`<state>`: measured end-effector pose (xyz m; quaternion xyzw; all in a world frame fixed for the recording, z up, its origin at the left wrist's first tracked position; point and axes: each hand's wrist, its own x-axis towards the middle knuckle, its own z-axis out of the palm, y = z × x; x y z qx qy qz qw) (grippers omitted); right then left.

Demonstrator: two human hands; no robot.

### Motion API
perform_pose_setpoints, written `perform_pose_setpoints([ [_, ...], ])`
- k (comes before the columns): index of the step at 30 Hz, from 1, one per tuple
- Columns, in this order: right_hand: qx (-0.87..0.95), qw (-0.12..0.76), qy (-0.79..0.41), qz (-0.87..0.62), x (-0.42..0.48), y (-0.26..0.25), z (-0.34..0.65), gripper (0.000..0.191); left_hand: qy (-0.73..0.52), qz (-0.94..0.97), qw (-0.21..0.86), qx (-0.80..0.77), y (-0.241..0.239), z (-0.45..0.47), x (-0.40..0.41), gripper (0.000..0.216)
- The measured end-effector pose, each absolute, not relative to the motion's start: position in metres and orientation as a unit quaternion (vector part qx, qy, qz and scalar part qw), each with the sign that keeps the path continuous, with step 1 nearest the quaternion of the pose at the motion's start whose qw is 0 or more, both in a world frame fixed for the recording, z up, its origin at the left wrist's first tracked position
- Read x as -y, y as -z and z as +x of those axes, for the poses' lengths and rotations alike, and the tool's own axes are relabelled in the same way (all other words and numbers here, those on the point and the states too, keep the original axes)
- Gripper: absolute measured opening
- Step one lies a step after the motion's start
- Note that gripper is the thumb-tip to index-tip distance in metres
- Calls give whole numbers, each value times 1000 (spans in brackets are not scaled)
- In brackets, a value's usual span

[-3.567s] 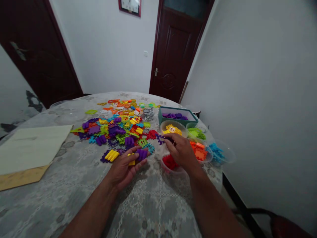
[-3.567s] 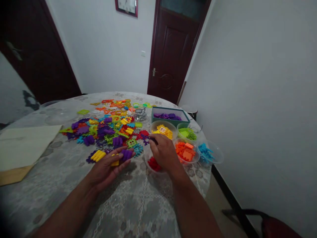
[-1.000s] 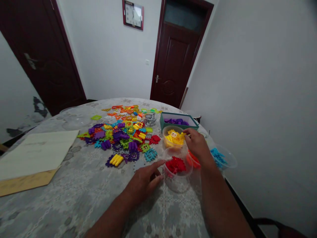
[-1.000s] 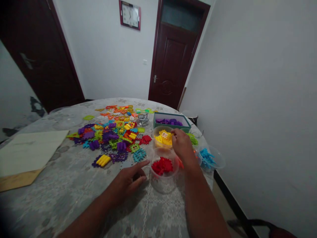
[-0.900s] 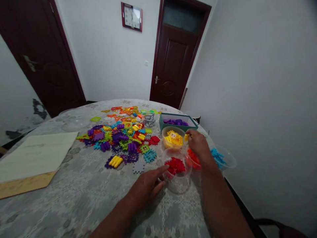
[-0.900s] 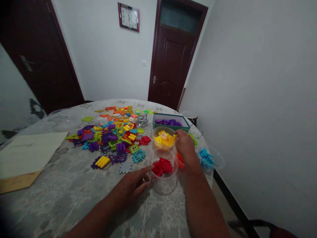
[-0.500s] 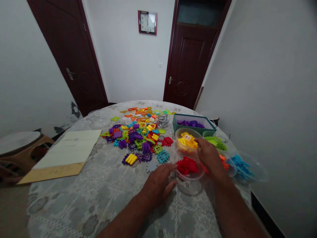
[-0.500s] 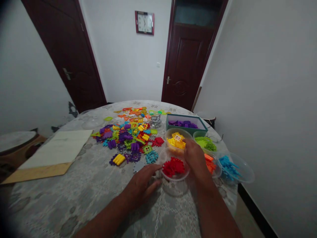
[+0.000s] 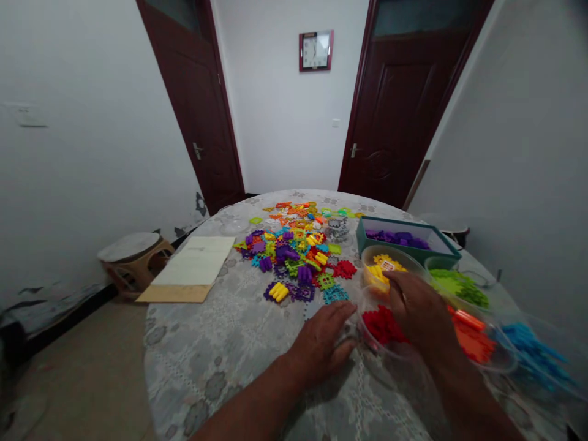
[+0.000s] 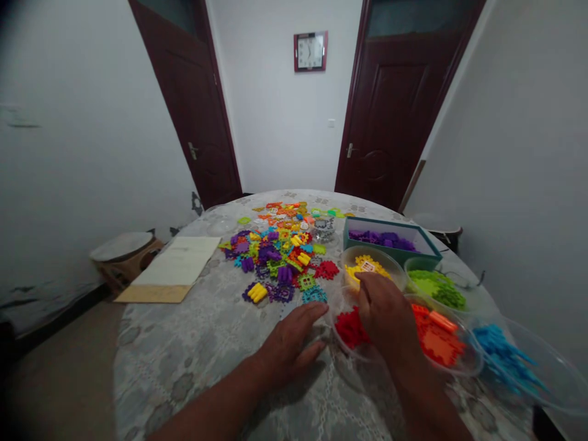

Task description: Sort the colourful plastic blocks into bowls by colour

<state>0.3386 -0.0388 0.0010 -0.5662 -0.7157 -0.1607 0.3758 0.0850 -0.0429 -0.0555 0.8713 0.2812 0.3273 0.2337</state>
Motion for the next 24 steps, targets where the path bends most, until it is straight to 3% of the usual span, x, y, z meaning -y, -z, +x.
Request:
perform_pose_setpoints([
  [4,759,420,146,-475,55,-12,308,27,-383,847,169,-329,48,78,36,63],
  [8,802,449,121,-375,75,-21,271,39,-412,778,81,-467,32,59,18,55],
  [11,838,444,84,-307,89,-18,241,40,-368,720,55,-585,27,43,0,75],
  [16,891,376,35,-253,98,11,202,26,-217,703,63,-675,34,30,-19,116],
  [20,920,302,36,-247,94,45,184,8,-168,719,44,-673,34,35,-31,125],
  [24,935,241,35,-257,89,71,174,11,-140,722,41,-676,28,45,-54,129],
])
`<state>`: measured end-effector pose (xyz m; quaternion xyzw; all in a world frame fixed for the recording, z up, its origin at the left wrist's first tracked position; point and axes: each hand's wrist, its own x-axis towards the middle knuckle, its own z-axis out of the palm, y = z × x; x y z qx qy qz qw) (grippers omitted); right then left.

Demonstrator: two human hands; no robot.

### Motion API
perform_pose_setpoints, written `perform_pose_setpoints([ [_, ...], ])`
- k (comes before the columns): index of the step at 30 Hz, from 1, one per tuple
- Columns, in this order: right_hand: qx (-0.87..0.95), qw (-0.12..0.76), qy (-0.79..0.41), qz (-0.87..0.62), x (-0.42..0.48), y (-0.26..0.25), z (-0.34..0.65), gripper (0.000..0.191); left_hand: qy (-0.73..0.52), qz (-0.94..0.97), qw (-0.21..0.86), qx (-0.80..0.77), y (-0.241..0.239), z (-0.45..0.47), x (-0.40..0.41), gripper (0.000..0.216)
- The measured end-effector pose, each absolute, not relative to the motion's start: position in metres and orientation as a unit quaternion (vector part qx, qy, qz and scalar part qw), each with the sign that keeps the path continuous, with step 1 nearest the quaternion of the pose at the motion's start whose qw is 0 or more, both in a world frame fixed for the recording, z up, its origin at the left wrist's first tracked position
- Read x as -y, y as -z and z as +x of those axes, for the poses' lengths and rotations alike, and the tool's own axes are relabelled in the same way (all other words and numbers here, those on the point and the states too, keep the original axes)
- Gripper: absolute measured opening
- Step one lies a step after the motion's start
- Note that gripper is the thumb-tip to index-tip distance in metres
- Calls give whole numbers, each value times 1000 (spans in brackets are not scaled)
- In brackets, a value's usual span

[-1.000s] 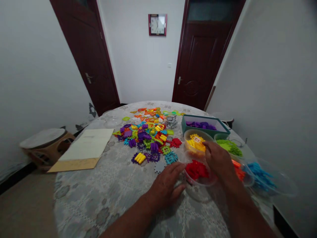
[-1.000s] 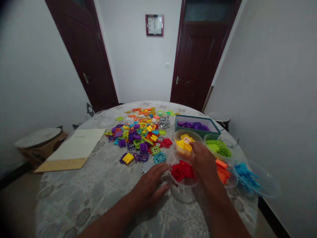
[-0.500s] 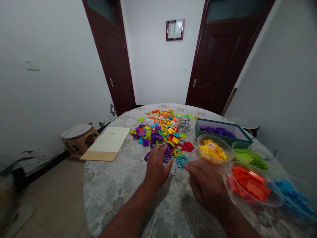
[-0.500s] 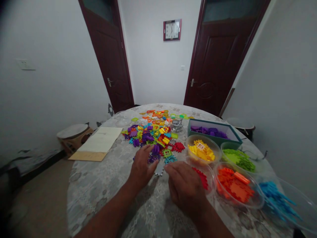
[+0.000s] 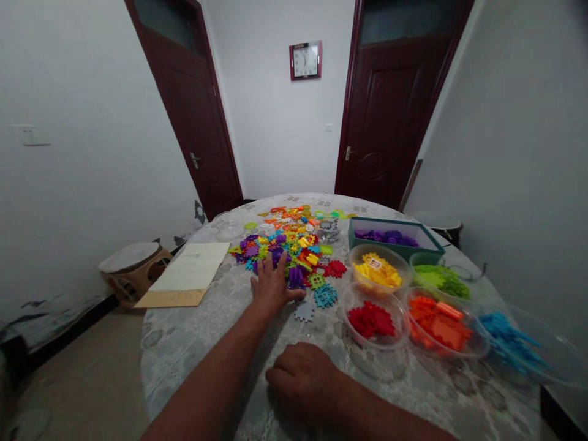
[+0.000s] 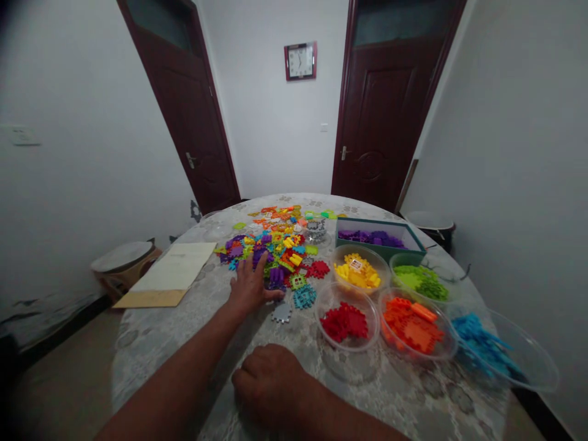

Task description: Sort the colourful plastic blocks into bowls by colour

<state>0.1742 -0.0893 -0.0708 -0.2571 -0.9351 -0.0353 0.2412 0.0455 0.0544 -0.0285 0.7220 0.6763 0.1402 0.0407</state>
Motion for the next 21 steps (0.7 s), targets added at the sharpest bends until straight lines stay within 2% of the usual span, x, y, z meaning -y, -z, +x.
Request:
perform_pose_setpoints([
  [4,938,210,23,-275,87,77,172,10,-112,727,54,-675,28,56,-78,130],
  [9,940,192,15,-282,85,75,173,9,-100,720,73,-683,29,61,-94,111],
  [15,936,229,9,-268,80,95,163,14,-103,716,29,-690,31,60,-92,83],
  [21,927,262,-9,-267,77,102,154,19,-137,725,-20,-674,39,56,-79,71],
])
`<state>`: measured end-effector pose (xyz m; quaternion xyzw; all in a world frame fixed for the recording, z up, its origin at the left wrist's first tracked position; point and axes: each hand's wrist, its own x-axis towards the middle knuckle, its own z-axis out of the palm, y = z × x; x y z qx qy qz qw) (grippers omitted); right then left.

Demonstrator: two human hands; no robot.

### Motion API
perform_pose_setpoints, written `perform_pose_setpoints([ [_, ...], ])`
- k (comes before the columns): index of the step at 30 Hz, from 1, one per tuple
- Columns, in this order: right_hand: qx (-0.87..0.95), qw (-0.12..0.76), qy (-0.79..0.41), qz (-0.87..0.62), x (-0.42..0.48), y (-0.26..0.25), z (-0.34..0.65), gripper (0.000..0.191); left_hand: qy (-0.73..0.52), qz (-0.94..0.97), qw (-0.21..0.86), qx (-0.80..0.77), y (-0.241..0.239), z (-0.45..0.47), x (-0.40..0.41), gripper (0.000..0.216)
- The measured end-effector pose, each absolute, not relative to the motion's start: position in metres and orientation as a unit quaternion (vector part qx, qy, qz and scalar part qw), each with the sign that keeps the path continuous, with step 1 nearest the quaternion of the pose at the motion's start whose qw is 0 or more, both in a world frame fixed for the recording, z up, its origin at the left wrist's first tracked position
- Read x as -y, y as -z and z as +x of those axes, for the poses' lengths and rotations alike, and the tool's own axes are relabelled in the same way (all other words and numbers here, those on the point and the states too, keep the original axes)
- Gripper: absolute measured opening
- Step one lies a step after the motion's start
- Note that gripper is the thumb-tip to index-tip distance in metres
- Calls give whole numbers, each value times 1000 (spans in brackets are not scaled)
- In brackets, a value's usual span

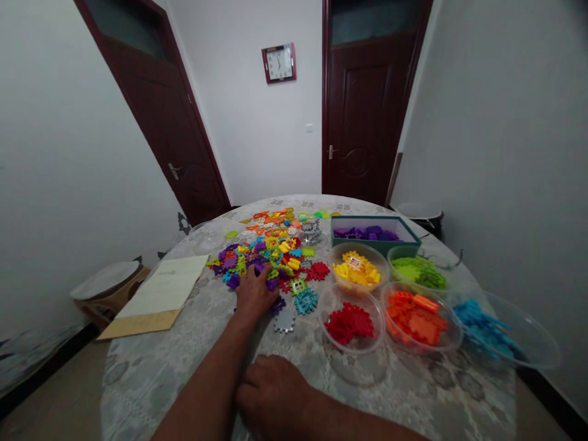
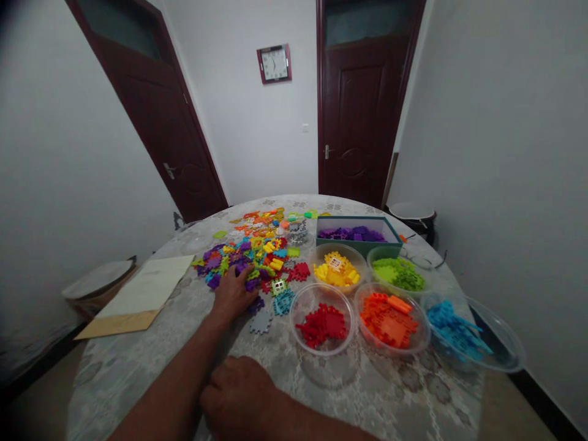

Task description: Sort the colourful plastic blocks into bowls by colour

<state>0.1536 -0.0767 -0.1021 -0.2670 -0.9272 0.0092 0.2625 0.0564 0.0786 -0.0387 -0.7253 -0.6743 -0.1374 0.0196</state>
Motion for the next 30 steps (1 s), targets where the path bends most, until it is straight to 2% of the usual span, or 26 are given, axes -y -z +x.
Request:
perform_pose_setpoints([
  [9,916,281,-13,-288,82,93,152,20,170,-744,16,645,52,45,-88,65],
  [18,912,252,-38,-321,86,92,149,17,170,-764,28,622,50,40,-90,56],
  [25,916,260,-53,-300,82,91,153,17,141,-760,-3,635,43,46,-91,85],
  [30,919,266,-46,-285,79,91,156,20,81,-756,-18,649,32,48,-103,89],
])
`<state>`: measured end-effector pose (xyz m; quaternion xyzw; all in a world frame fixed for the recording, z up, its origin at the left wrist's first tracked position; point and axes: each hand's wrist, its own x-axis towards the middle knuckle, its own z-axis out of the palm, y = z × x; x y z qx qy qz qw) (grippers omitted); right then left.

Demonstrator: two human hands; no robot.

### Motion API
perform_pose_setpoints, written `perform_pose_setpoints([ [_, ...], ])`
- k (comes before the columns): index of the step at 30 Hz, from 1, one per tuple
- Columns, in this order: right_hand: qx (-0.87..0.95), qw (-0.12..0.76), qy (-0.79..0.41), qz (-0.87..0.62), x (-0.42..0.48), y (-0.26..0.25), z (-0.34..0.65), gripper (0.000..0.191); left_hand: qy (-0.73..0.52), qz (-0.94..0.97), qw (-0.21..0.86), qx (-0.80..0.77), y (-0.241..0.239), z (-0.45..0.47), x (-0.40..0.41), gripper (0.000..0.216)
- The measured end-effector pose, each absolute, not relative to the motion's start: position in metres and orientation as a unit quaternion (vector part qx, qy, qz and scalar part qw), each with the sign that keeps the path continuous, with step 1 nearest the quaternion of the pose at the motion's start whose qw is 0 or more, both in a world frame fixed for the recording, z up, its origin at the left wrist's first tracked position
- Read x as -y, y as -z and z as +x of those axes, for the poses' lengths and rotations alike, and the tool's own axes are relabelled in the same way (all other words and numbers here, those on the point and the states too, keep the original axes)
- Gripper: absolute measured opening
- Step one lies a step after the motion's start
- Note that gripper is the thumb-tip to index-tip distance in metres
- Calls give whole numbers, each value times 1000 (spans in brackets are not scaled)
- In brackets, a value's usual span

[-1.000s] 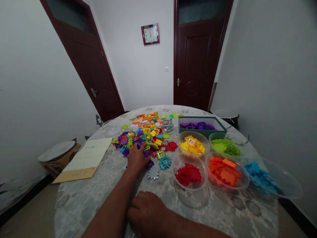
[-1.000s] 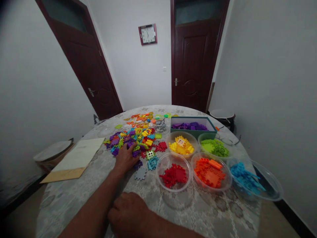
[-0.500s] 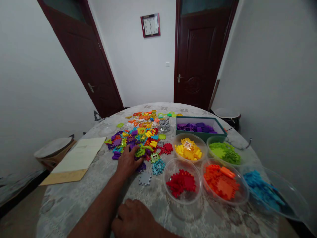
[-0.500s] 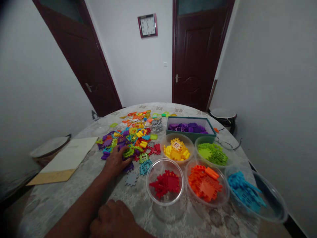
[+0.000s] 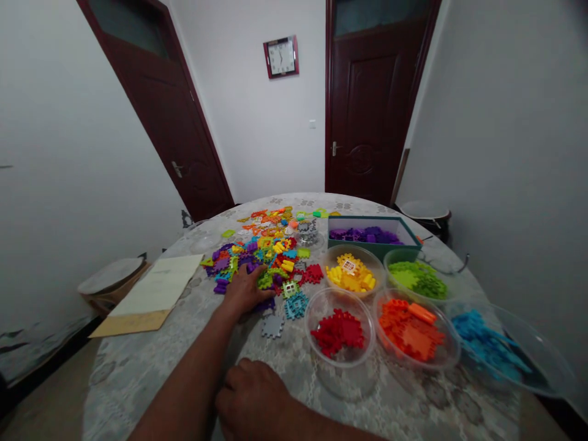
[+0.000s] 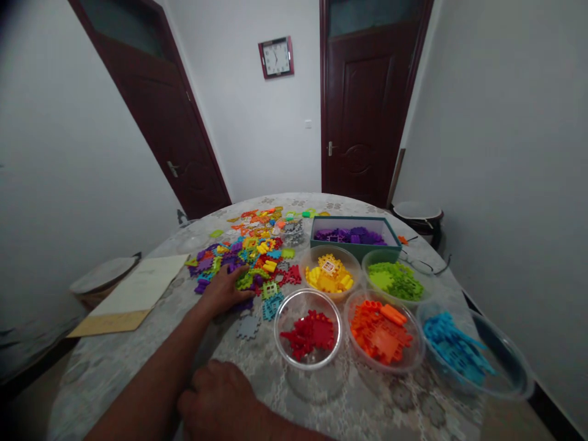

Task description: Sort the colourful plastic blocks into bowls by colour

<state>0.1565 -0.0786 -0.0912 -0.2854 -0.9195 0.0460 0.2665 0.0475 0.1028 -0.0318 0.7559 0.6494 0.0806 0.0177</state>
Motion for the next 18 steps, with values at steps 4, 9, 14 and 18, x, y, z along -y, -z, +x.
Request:
perform_pose_setpoints([
  [4,923,253,-44,-287,79,87,160,21,-50,761,27,-646,21,49,-109,78],
  [9,926,222,-49,-301,79,88,160,19,-56,750,15,-658,23,57,-99,71],
  [14,922,223,-78,-306,80,90,161,15,-65,736,9,-674,29,66,-90,57],
  [18,924,211,-81,-309,82,88,162,13,-70,739,15,-670,31,60,-91,48],
])
